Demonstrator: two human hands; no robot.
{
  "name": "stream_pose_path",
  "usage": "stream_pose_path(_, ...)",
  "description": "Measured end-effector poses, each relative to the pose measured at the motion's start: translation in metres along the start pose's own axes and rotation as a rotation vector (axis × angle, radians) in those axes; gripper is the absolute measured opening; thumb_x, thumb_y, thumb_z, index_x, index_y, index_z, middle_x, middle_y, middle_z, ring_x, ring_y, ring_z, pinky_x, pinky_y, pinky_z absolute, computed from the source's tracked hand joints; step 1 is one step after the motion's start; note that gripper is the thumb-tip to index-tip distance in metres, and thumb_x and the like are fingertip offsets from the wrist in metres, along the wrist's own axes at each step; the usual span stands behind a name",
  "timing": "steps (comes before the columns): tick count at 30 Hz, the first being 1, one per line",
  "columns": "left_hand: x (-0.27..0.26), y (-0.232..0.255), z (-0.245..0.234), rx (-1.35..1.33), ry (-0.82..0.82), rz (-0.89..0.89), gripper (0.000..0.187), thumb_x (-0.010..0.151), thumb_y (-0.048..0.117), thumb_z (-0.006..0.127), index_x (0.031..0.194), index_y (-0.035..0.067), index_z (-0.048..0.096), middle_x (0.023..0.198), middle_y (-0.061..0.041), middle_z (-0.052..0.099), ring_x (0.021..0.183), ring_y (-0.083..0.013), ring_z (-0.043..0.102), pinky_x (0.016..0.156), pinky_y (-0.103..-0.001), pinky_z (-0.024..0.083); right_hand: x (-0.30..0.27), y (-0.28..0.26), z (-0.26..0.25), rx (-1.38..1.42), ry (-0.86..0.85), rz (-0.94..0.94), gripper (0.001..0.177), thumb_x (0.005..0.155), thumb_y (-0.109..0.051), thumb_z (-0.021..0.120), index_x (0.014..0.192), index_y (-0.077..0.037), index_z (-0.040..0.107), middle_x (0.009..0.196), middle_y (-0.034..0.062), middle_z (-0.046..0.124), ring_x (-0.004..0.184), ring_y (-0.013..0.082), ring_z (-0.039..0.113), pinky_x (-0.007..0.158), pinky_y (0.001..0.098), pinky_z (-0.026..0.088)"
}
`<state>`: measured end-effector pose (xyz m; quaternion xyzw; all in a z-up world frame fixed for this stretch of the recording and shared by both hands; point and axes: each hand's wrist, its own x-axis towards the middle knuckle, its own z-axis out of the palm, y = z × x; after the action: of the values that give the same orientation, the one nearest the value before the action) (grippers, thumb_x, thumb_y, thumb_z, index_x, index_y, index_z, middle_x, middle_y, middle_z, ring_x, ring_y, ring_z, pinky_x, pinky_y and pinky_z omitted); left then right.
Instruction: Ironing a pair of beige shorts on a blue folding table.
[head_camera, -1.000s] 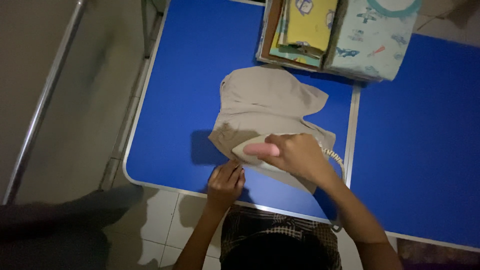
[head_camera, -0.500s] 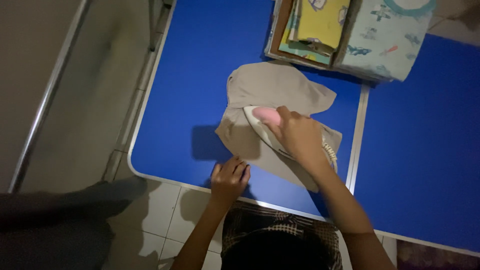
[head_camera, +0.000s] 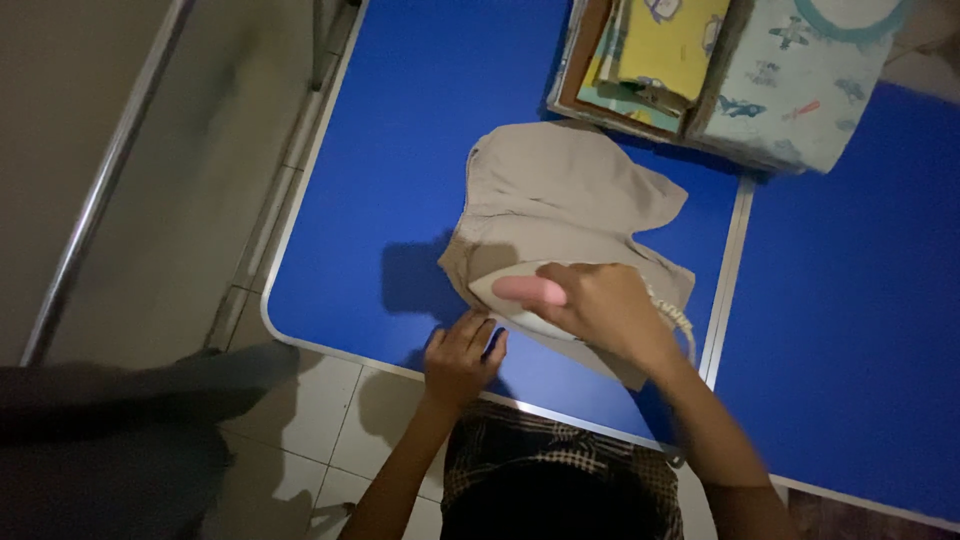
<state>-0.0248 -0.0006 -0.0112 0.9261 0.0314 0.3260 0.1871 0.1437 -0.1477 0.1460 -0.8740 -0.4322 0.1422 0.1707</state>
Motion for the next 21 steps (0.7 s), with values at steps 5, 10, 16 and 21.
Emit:
stream_pose_path(5, 0.003, 0.003, 0.0, -0.017, 0.0, -0.024, 0.025, 0.087, 0.025, 0.081, 0.103, 0.008, 0.071, 0.113, -0.008, 0.071, 0.104, -0.0219, 0.07, 0.071, -0.039, 0.049, 0.003, -0.02, 0.002, 0.048, 0.256, -0.047, 0.035, 0.087, -0.039, 0.077, 0.104, -0.009, 0.074, 0.076, 0.0168, 0.072, 0.066, 0.036, 0.07, 0.058, 0.0453, 0.053)
stream_pose_path(10, 0.001, 0.001, 0.002, -0.01, -0.028, -0.025, 0.022, 0.088, 0.023, 0.08, 0.1, 0.008, 0.069, 0.111, -0.008, 0.072, 0.104, -0.0224, 0.07, 0.072, -0.038, 0.049, 0.008, -0.021, 0.003, 0.047, 0.273, -0.011, 0.029, 0.087, -0.035, 0.079, 0.098, -0.008, 0.073, 0.073, 0.0165, 0.071, 0.065, 0.0387, 0.068, 0.057, 0.0473, 0.052)
stream_pose_path(16, 0.005, 0.004, 0.0, 0.003, -0.041, -0.065, 0.019, 0.085, 0.02, 0.081, 0.097, 0.009, 0.071, 0.108, -0.009, 0.074, 0.088, -0.0228, 0.07, 0.065, -0.038, 0.047, -0.001, 0.002, 0.006, -0.035, 0.211, 0.055, 0.034, 0.088, -0.039, 0.075, 0.102, -0.008, 0.072, 0.073, 0.0185, 0.071, 0.062, 0.0376, 0.07, 0.055, 0.0464, 0.054)
stream_pose_path(21, 0.007, 0.007, 0.003, 0.033, 0.009, -0.073, 0.015, 0.087, 0.019, 0.079, 0.095, 0.01, 0.071, 0.106, -0.007, 0.074, 0.09, -0.023, 0.072, 0.068, -0.037, 0.05, -0.011, 0.04, 0.014, -0.185, 0.274, 0.171, 0.043, 0.093, -0.043, 0.069, 0.115, -0.006, 0.071, 0.078, 0.0186, 0.073, 0.057, 0.0331, 0.07, 0.052, 0.0454, 0.054)
